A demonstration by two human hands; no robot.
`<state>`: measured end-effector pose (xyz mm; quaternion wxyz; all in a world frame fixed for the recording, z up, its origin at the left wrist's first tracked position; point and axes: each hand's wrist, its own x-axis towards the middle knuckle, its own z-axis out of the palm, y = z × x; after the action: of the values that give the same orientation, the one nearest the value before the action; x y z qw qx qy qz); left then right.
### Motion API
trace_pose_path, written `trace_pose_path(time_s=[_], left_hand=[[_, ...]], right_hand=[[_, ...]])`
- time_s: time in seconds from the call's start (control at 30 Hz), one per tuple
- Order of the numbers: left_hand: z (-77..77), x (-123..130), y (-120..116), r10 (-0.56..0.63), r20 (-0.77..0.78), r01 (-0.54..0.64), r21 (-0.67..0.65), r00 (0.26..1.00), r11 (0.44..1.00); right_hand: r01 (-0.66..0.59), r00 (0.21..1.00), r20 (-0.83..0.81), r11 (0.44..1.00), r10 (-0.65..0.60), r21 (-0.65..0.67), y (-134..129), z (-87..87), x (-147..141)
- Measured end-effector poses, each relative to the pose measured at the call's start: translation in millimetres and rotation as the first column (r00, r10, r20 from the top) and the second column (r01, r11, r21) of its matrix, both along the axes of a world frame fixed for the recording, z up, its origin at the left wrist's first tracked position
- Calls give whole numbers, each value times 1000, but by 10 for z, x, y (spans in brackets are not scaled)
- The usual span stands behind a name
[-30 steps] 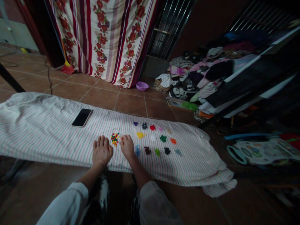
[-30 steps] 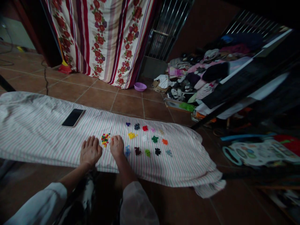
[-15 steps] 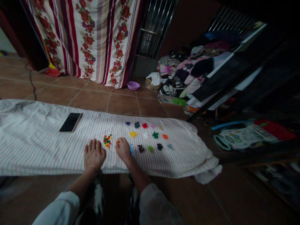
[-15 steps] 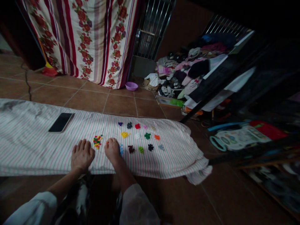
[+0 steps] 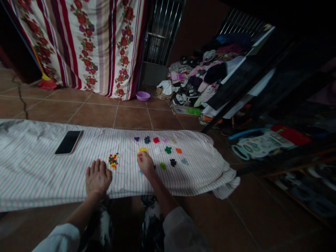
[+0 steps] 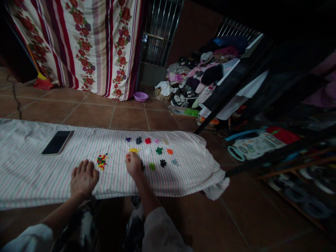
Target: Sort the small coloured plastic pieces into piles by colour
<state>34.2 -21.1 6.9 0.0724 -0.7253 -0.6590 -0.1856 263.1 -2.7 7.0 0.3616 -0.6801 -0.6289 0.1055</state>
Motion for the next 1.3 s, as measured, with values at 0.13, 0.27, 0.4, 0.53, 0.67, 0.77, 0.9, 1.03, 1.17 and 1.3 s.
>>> trace_pose_path(time_s=[0.13, 0.27, 0.4, 0.53, 0.67, 0.77, 0.9, 1.03, 1.17, 1.3], left_hand=[[8, -1, -3, -7, 3, 7, 4, 1000, 1000], [8, 0, -4, -11, 9, 11, 10, 1000, 1000], [13, 3, -5, -7, -11, 7, 7, 1000, 1000], [1, -2, -1, -7, -24, 7, 11, 1000, 1000], [-21, -4, 10, -5, -17, 5, 21, 1000, 1000], [-21, -1, 12, -4, 5, 4, 19, 1000, 1000], [1, 4, 4, -3, 3, 3, -3, 1000, 1000], [14, 4, 1, -1, -6, 1, -10, 1000, 1000], [-3, -1, 9, -3, -15, 3, -7, 1000, 1000], [-22, -6, 15, 4, -18, -4, -8, 1000, 1000]], right_hand=[[79, 994, -81, 993, -72, 87, -61, 17, 305], [186, 975, -144, 978, -172, 92, -133, 52, 681], [310, 947, -111, 949, -302, 64, -183, 120, 1131], [437, 899, -35, 899, -436, 28, -229, 189, 1577], [516, 854, 90, 856, -513, -13, -272, 216, 1940], [551, 828, 156, 833, -539, -48, -275, 212, 2117], [570, 812, 210, 817, -544, -86, -225, 200, 2233], [581, 802, 247, 806, -544, -110, -150, 185, 2283], [579, 803, 274, 803, -529, -145, -93, 145, 2327], [577, 803, 281, 804, -526, -145, -70, 85, 2377]])
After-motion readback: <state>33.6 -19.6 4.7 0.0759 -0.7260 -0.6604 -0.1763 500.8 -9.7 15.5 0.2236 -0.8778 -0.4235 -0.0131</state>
